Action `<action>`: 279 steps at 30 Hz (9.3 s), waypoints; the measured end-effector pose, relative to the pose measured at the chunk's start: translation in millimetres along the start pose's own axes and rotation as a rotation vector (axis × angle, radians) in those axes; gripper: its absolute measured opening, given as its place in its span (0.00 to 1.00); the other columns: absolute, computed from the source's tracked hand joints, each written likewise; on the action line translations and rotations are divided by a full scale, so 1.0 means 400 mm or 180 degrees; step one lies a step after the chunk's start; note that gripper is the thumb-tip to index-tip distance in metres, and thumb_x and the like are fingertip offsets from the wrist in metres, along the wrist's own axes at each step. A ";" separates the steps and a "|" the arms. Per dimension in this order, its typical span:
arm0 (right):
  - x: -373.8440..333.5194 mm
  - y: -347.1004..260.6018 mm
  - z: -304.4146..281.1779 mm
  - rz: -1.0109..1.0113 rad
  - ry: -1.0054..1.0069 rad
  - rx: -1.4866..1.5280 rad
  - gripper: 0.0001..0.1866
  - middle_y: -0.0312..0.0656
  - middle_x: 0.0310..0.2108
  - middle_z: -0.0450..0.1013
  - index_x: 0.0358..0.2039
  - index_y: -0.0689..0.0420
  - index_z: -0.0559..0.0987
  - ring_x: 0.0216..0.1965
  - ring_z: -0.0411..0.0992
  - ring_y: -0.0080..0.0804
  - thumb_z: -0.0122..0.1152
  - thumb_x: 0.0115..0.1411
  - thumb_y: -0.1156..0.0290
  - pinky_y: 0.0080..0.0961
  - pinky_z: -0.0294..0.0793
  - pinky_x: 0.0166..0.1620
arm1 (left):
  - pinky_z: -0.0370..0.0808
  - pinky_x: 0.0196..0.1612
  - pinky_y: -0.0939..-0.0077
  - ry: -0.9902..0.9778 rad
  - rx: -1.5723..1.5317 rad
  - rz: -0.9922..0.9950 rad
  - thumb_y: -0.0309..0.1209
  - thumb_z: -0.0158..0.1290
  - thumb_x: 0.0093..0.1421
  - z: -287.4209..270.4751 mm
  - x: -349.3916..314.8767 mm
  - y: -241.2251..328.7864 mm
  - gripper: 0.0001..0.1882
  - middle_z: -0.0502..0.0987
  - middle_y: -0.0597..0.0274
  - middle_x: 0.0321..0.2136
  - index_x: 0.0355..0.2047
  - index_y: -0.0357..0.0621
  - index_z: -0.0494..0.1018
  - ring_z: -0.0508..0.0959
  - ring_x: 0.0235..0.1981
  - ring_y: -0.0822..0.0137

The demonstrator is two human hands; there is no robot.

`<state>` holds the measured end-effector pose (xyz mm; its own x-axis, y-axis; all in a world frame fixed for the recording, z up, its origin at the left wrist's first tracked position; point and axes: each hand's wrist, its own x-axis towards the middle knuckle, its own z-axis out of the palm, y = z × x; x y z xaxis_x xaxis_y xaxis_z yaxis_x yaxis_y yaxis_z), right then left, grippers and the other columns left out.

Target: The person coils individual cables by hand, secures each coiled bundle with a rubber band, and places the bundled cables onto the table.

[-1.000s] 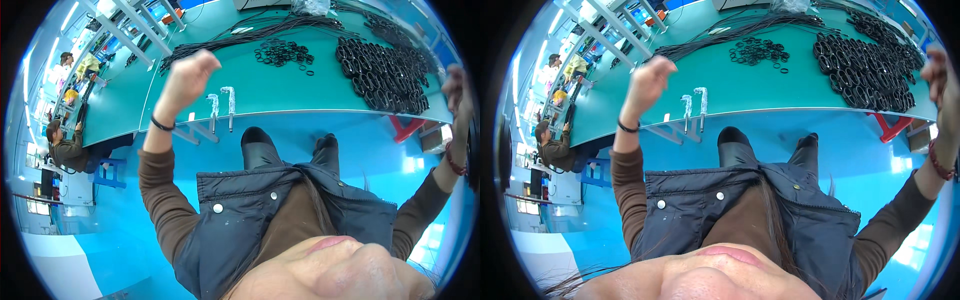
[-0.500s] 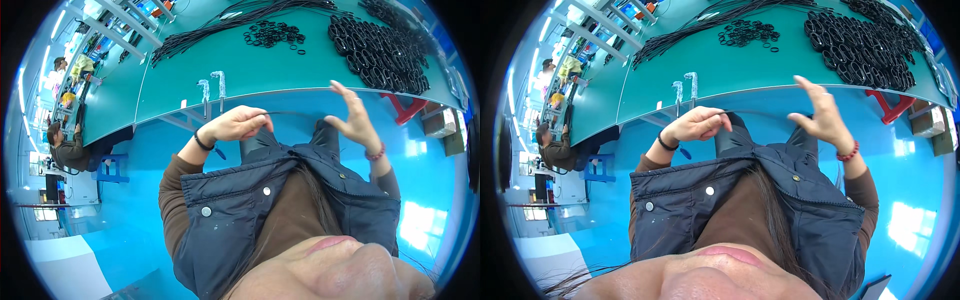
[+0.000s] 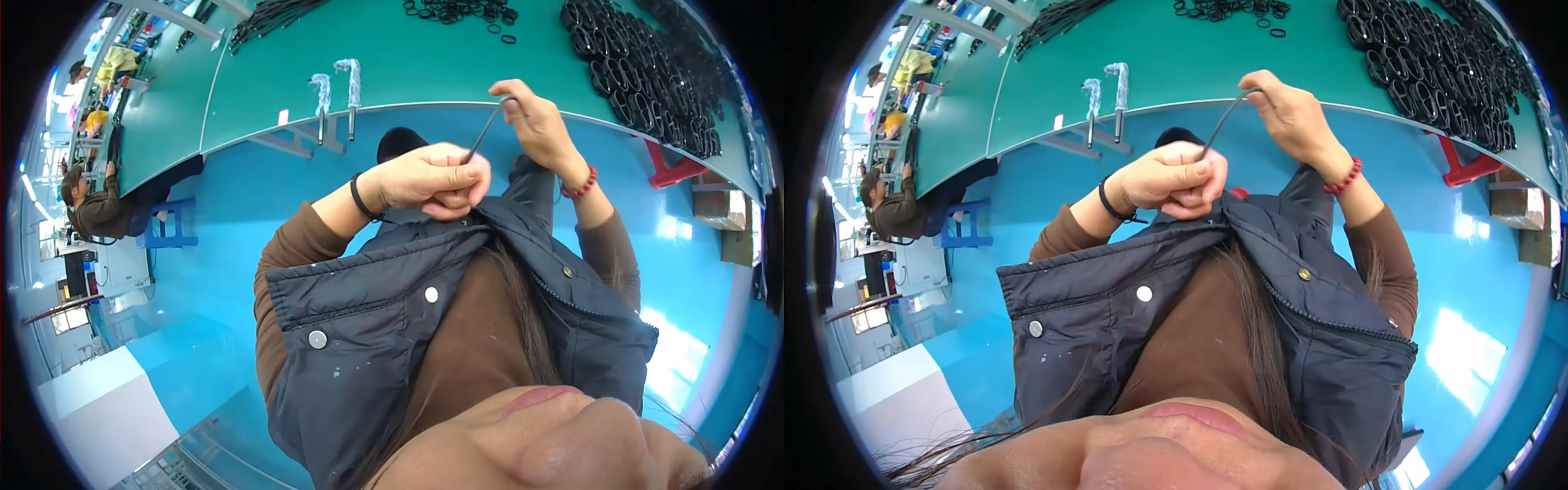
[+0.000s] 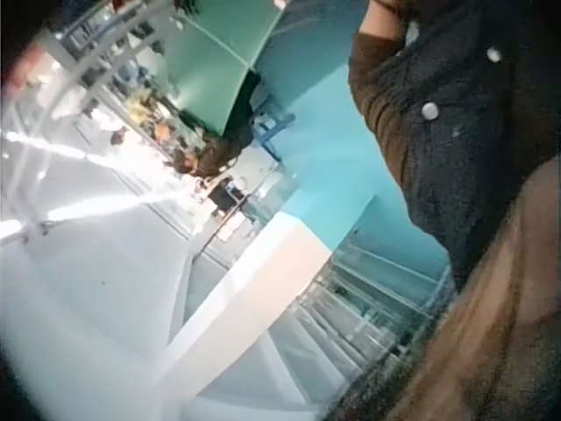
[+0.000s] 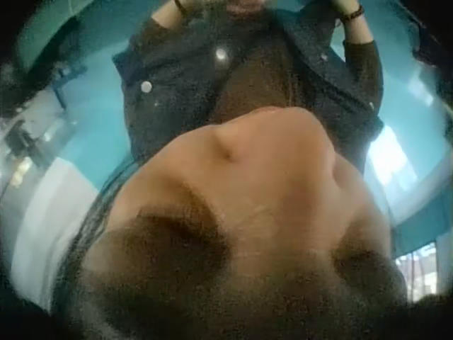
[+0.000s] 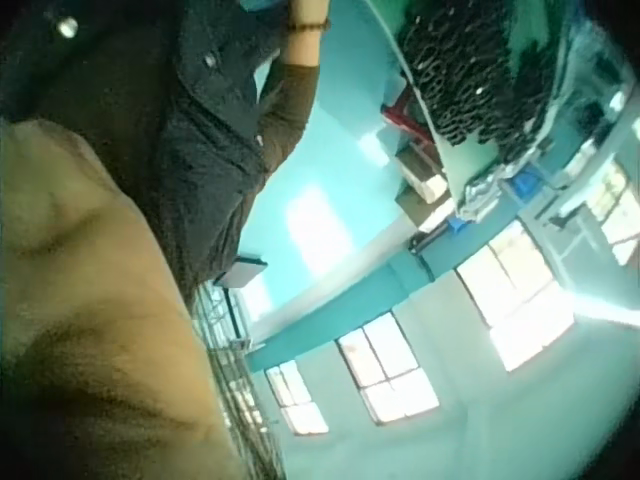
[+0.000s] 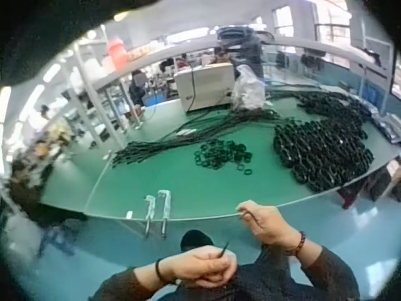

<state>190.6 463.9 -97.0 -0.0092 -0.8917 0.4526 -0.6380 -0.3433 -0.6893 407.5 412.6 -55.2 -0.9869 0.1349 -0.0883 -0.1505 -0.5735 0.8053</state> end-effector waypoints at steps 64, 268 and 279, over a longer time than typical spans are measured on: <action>-0.168 -0.008 0.080 0.1704 -0.1034 0.1221 0.11 0.42 0.20 0.70 0.43 0.60 0.72 0.22 0.70 0.27 0.47 0.64 0.71 0.24 0.70 0.29 | 0.72 0.51 0.60 0.1473 0.0016 0.1727 0.39 0.39 0.67 -0.233 0.095 -0.030 0.26 0.64 0.40 0.54 0.57 0.30 0.59 0.68 0.54 0.46; 0.087 0.138 0.028 0.1225 -0.0211 0.2228 0.15 0.43 0.41 0.74 0.45 0.59 0.72 0.31 0.75 0.23 0.52 0.62 0.62 0.19 0.74 0.37 | 0.70 0.33 0.78 0.1409 0.0903 0.0870 0.34 0.43 0.66 -0.277 0.141 -0.062 0.12 0.69 0.63 0.30 0.40 0.37 0.67 0.69 0.30 0.72; 0.072 0.141 0.067 0.1596 -0.0661 0.2401 0.17 0.40 0.39 0.75 0.45 0.57 0.72 0.40 0.70 0.23 0.54 0.62 0.59 0.20 0.69 0.44 | 0.74 0.48 0.58 0.1740 -0.0304 0.1174 0.33 0.47 0.64 -0.285 0.130 -0.099 0.16 0.73 0.52 0.43 0.46 0.33 0.67 0.74 0.48 0.55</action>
<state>174.9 411.0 -138.0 0.0362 -0.9977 -0.0580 0.0735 0.0605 -0.9955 355.7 350.3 -158.5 -0.8583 -0.4985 -0.1219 0.2229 -0.5760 0.7865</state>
